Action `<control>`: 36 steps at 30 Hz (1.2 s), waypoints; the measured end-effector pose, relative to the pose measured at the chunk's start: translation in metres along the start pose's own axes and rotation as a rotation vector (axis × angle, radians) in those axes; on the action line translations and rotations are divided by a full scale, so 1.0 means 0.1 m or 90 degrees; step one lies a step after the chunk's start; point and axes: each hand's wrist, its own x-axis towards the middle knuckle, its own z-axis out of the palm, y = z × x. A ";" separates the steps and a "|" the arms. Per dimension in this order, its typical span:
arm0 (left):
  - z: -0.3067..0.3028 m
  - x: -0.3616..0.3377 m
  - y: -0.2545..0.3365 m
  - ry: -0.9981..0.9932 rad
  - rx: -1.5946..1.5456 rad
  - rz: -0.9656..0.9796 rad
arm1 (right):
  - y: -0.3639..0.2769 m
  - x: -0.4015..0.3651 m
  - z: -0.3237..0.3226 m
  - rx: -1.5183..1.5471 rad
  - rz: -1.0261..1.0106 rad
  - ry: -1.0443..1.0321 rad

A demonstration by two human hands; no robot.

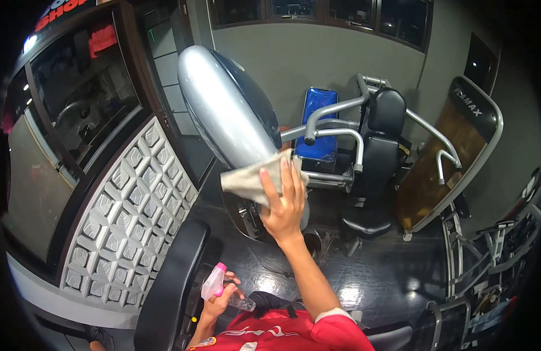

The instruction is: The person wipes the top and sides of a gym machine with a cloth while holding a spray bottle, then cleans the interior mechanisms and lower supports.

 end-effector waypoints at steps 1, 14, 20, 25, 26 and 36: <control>0.00 0.02 -0.01 -0.016 0.000 0.005 | 0.03 -0.15 0.04 0.014 0.028 0.028; -0.04 0.08 -0.06 0.001 0.007 -0.025 | 0.34 -0.61 0.05 0.343 0.357 0.035; 0.00 0.20 -0.02 -0.024 0.028 0.004 | -0.47 1.29 0.02 -0.008 -0.183 -0.071; -0.01 0.18 0.02 0.016 0.040 0.003 | -0.39 2.42 0.72 0.102 -0.224 -0.113; -0.01 0.18 0.02 0.023 0.041 0.008 | -0.37 2.66 0.90 0.088 -0.235 -0.194; -0.03 0.13 -0.04 0.043 0.005 0.022 | -0.39 2.24 0.28 0.030 -0.259 -0.257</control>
